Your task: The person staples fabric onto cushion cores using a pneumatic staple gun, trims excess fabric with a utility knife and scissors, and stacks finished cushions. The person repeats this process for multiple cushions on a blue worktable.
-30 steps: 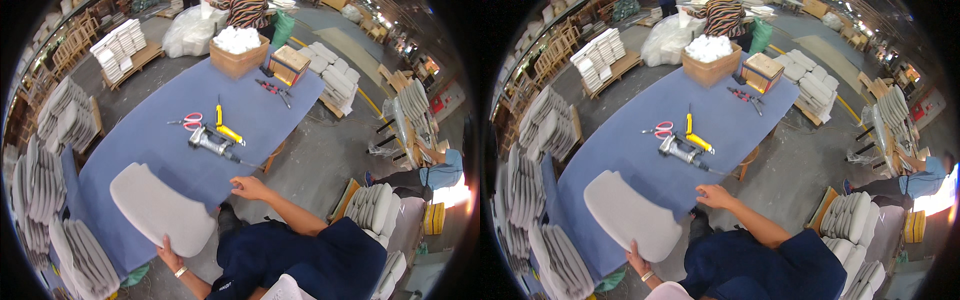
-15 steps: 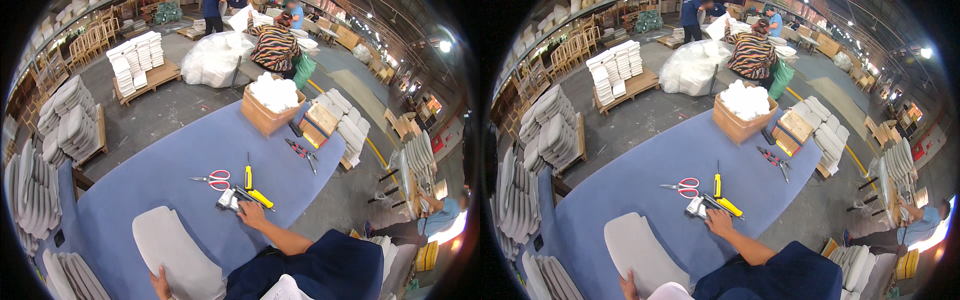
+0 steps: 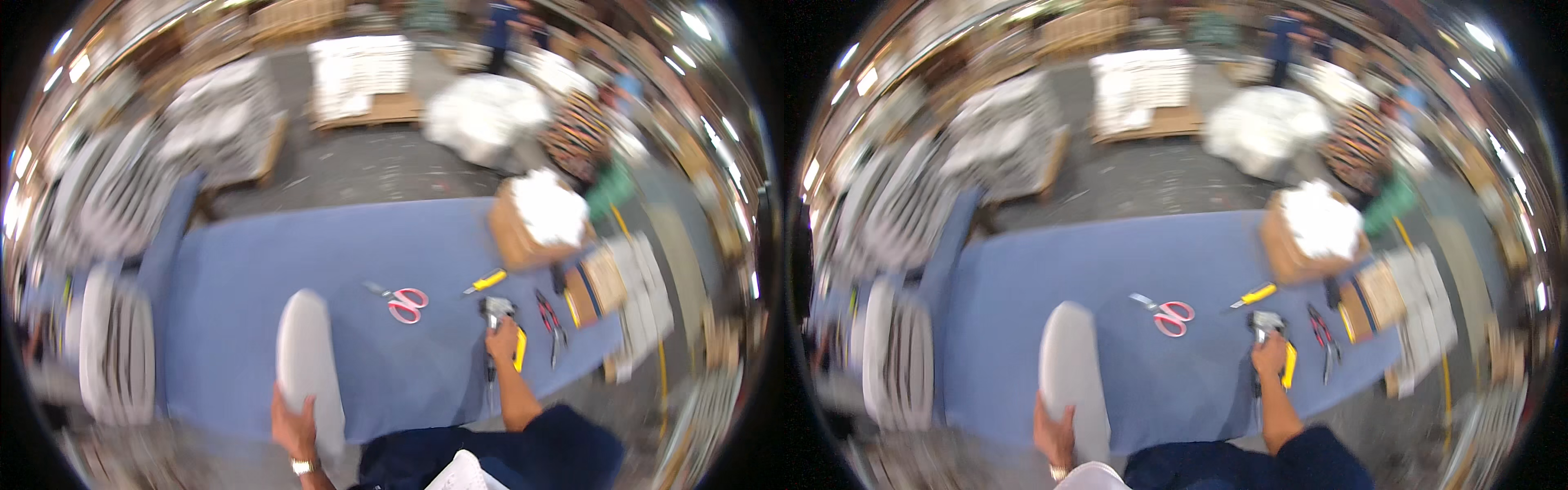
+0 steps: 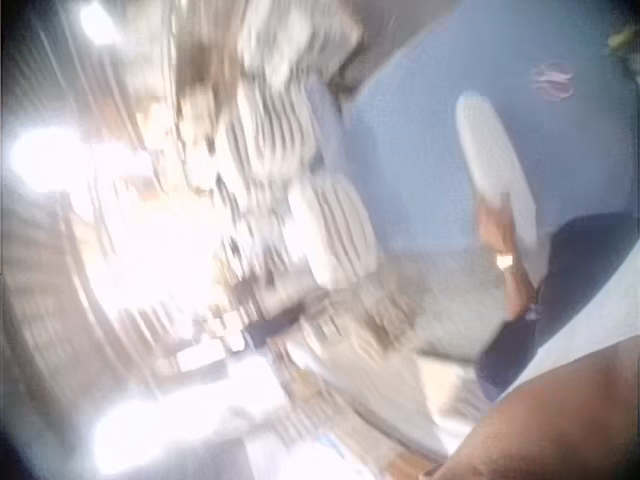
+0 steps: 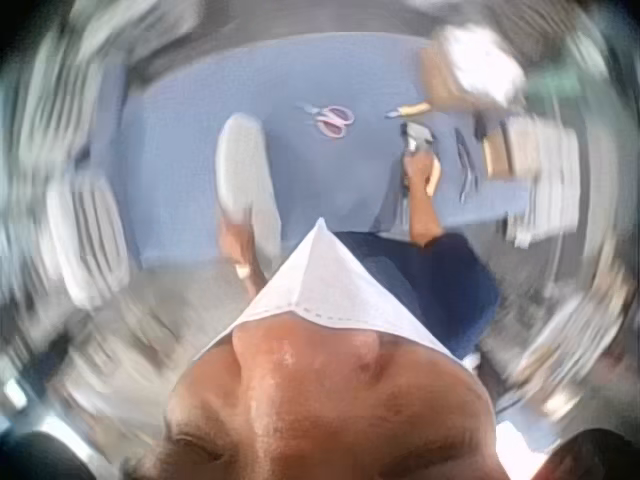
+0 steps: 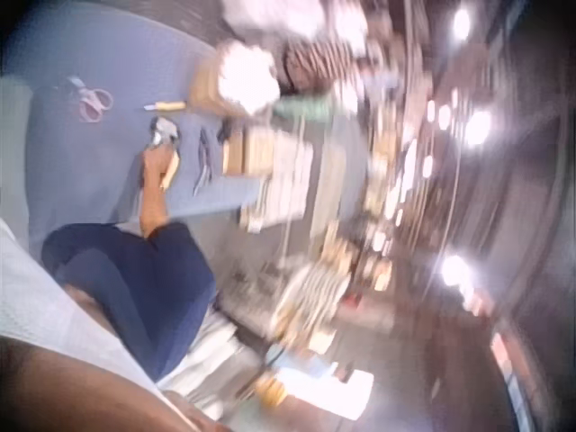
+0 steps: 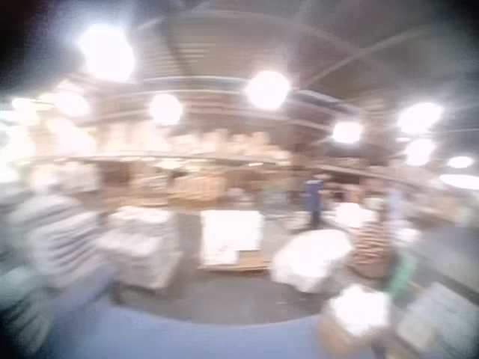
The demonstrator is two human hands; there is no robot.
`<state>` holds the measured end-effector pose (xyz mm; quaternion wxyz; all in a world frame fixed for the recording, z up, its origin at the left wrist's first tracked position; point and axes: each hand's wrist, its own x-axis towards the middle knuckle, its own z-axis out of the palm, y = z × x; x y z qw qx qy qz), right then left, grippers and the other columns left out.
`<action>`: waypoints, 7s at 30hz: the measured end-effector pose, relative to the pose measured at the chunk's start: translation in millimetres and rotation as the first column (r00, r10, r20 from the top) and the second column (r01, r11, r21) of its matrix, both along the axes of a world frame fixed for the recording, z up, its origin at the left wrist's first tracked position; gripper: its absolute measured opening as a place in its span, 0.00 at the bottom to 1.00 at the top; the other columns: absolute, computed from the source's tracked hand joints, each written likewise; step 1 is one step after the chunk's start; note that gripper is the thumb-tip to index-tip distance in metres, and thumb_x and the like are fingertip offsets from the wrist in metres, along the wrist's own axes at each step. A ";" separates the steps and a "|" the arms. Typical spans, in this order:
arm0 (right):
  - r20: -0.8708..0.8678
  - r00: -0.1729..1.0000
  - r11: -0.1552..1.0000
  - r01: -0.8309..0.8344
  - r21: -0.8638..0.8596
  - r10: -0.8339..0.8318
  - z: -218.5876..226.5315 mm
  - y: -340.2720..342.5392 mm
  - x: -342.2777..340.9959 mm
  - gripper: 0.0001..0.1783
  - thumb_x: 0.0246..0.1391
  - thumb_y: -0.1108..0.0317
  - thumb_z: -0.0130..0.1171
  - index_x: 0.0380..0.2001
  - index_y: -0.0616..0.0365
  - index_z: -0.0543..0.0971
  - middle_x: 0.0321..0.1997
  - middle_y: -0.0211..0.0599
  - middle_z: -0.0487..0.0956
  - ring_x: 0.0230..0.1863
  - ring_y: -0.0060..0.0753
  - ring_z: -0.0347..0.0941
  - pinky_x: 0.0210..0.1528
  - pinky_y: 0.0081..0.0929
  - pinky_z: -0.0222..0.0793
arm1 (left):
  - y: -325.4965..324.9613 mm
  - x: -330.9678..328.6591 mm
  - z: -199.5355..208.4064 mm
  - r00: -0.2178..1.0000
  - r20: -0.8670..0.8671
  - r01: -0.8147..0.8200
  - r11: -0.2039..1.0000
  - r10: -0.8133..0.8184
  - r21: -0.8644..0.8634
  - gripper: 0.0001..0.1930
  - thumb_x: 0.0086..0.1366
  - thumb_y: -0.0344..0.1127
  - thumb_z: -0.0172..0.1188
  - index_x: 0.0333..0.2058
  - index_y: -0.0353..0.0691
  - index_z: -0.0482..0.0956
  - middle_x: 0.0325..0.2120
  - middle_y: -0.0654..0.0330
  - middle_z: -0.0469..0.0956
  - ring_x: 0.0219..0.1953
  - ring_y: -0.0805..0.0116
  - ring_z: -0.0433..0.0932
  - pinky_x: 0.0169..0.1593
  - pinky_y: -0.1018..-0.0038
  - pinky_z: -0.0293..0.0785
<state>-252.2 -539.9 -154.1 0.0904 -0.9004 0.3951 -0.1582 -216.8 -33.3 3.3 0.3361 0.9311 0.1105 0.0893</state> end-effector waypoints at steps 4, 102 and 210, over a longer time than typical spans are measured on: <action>0.396 0.886 0.874 -0.377 0.306 0.243 -1.8 19.3 53.5 0.32 0.51 0.67 0.68 0.60 0.63 0.72 0.58 0.54 0.76 0.62 0.58 0.70 0.65 0.50 0.65 | -70.7 -7.4 8.9 0.997 -0.065 0.058 0.981 -0.047 0.187 0.39 0.58 0.50 0.72 0.66 0.43 0.71 0.49 0.50 0.79 0.53 0.48 0.77 0.54 0.56 0.76; 0.113 0.407 0.276 -0.774 0.570 0.906 11.6 79.6 -43.3 0.32 0.60 0.48 0.64 0.63 0.54 0.76 0.57 0.48 0.83 0.50 0.48 0.83 0.55 0.42 0.77 | -298.1 -43.5 330.6 -0.454 0.821 0.138 -0.938 -0.346 -0.319 0.30 0.79 0.55 0.44 0.64 0.35 0.72 0.59 0.49 0.77 0.50 0.57 0.82 0.56 0.65 0.76; 0.526 -0.064 0.180 -0.899 -0.399 0.848 322.4 105.8 90.2 0.21 0.43 0.49 0.79 0.28 0.54 0.85 0.23 0.29 0.77 0.23 0.33 0.73 0.25 0.29 0.66 | -189.8 17.2 198.2 0.800 0.245 0.539 0.835 -0.548 0.109 0.18 0.75 0.49 0.55 0.42 0.42 0.87 0.25 0.52 0.83 0.25 0.49 0.81 0.29 0.62 0.75</action>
